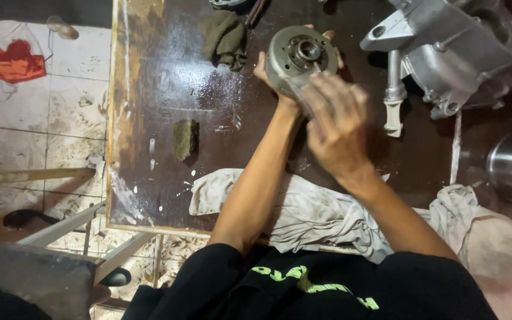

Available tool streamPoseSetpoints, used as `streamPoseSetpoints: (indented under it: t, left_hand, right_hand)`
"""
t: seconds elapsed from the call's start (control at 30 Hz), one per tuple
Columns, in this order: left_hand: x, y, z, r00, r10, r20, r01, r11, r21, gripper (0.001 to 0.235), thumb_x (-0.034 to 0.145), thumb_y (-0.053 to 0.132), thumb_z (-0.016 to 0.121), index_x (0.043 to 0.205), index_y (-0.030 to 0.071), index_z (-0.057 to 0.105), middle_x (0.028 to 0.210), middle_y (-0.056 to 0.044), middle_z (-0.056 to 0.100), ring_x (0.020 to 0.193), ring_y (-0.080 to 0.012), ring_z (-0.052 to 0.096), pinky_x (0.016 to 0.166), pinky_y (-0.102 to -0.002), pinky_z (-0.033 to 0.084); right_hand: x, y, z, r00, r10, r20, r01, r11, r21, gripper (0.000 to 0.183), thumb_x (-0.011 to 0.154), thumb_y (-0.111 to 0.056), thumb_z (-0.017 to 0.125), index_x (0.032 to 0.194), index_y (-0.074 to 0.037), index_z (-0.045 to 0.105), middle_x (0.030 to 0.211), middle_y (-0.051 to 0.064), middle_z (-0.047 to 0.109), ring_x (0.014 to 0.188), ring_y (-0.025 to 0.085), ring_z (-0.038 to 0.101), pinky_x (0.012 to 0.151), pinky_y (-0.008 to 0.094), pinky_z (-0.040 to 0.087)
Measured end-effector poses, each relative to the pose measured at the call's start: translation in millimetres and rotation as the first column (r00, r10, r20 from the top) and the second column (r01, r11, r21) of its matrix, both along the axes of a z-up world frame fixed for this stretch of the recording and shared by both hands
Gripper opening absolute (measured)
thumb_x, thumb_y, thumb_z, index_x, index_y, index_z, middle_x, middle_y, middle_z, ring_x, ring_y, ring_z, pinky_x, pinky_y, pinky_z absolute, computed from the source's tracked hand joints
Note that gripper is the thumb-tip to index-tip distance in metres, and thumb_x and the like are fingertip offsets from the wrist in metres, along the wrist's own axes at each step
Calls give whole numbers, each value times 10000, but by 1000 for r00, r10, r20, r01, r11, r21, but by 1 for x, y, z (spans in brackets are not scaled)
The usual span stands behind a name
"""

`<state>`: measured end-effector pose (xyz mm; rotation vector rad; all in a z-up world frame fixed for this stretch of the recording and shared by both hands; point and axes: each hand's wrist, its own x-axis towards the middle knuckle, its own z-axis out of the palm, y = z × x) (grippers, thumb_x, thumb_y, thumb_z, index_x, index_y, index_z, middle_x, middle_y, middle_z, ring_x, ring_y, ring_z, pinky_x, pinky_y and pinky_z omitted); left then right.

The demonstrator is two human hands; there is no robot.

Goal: Cleaning a motorcycle engine flywheel with a cloth and a scraper tool.

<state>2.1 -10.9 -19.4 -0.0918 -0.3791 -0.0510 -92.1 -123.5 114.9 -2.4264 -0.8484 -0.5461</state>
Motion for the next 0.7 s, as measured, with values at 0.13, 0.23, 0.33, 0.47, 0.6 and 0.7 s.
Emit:
streamPoseSetpoints:
  t: [0.13,0.23,0.33,0.47,0.6,0.7]
  left_hand:
    - [-6,3,17,888,134,-440,-98,990,103,1029,908,835,352,1484,-13,445,1384,-234,557,1234,-410,622,964,-574,551]
    - [2,-1,1,929,140,-342,-123,990,73,1017,934,842,355,1459,-22,465,1366,-247,571,1242,-412,600,1009,-563,547]
    - [5,2,3,980,77,185,-72,997,-34,954,968,779,299,1486,4,501,1390,-266,602,1172,-425,632,959,-532,557]
    - [15,-3,-35,987,136,-89,-135,991,16,989,937,825,315,1426,-15,494,1330,-235,602,1218,-378,609,977,-507,543]
    - [6,-7,-17,943,255,-216,-216,959,185,956,961,820,344,1428,-1,485,1338,-239,598,1167,-356,620,970,-492,551]
    - [3,-12,-16,942,278,-190,-238,949,209,931,969,813,346,1440,22,485,1353,-222,581,1151,-335,604,949,-477,542]
  right_hand:
    - [7,-7,9,997,5,73,2,996,-94,526,814,-43,662,1339,-27,679,1393,152,623,1335,332,554,1111,491,374]
    - [12,-15,-1,995,-57,-86,58,998,17,426,957,-24,638,1381,-66,655,1428,106,640,1389,293,570,1150,449,367]
    - [2,14,14,999,45,17,-46,997,58,607,790,-90,650,1395,-47,657,1319,166,612,1310,346,549,1132,503,342]
    - [1,16,1,996,35,86,-30,998,-54,525,904,-173,695,1412,-50,642,1358,204,588,1321,359,538,1121,499,319]
    - [6,0,1,992,-125,18,126,989,-83,512,984,-171,697,1476,-50,625,1347,161,588,1328,327,529,1138,494,331]
    - [5,0,-5,989,-141,-44,138,988,-65,536,1002,-171,686,1512,-39,588,1381,164,571,1360,348,495,1161,505,336]
